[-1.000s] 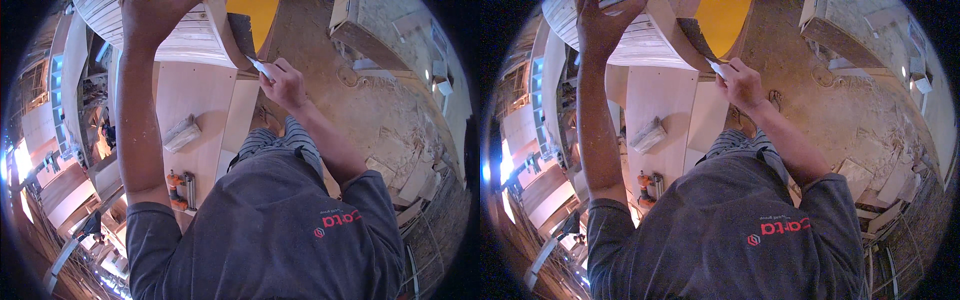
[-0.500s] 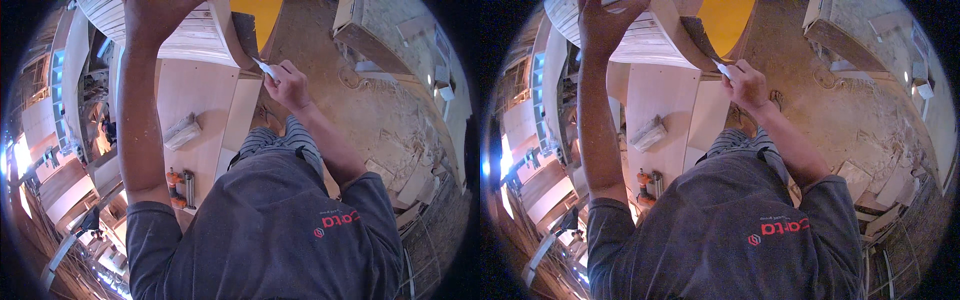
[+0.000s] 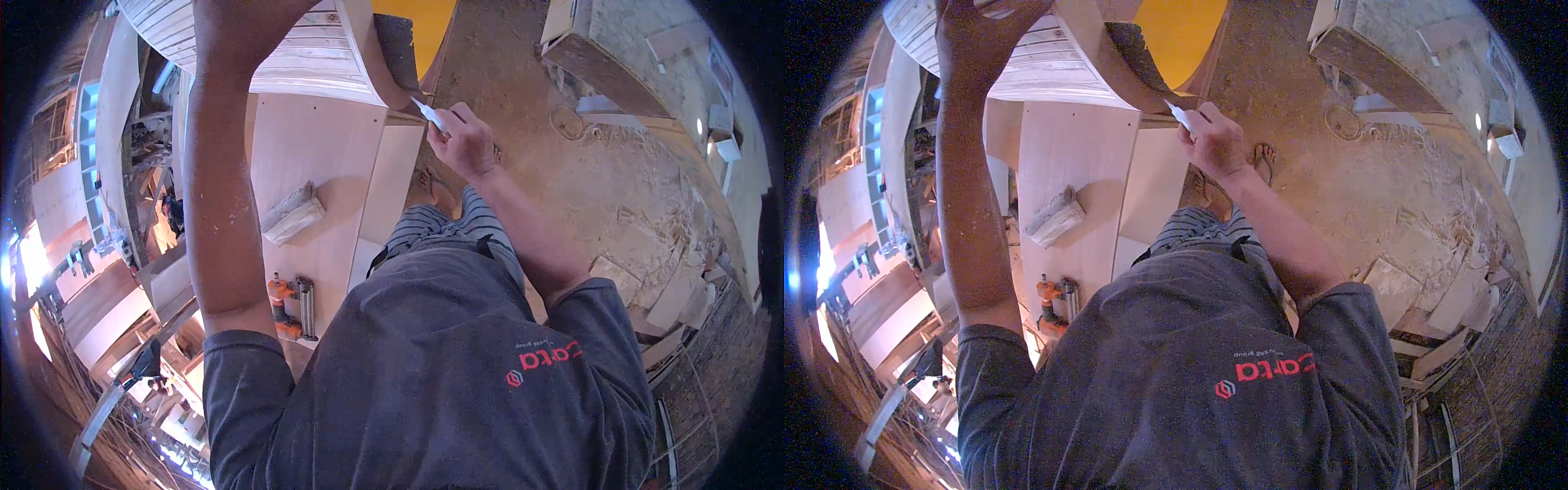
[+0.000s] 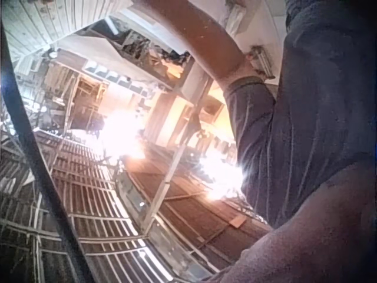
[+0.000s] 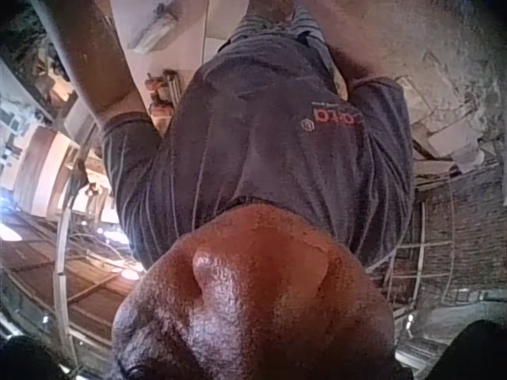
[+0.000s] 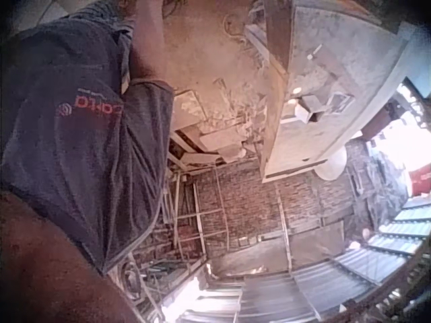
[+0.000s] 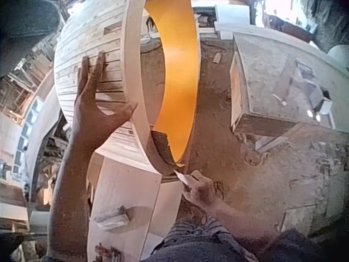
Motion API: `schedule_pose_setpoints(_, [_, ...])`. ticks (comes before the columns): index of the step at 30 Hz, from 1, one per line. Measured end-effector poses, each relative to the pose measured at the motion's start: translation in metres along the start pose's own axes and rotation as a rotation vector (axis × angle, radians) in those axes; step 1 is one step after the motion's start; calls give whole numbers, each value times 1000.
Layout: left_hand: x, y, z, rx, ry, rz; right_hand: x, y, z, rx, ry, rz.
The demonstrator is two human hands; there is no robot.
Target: The person applies adhesive from a bottle to the edge of a curved wooden structure and then presses a yellow laminate strip onto the surface by hand.
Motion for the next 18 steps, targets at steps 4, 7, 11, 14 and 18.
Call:
schedule_pose_setpoints(4, [0, -2, -1, -70, 9, -30, -7, 4, -2, 7, 6, 3])
schedule_pose_setpoints(7, [1, -1, 0, -77, -16, -29, -12, 5, -3, 11, -22, -14])
schedule_pose_setpoints(11, [3, -2, 7, 53, -39, 6, -23, 5, -5, -3, -12, 8])
schedule_pose_setpoints(14, [4, -3, 7, -7, -36, -19, -27, 4, -5, -1, -16, 14])
schedule_pose_setpoints(18, [-8, -3, -5, -20, -28, -42, -9, -3, -14, -21, -37, -48])
Point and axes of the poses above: each hand's wrist, its own y-axis towards the middle knuckle, its own x-axis out of the back of the hand, z = x × y, the point moved 8 cm from there along y, towards the middle knuckle, and after that the axes turned 1 degree about -x, right-handed, at the moved point
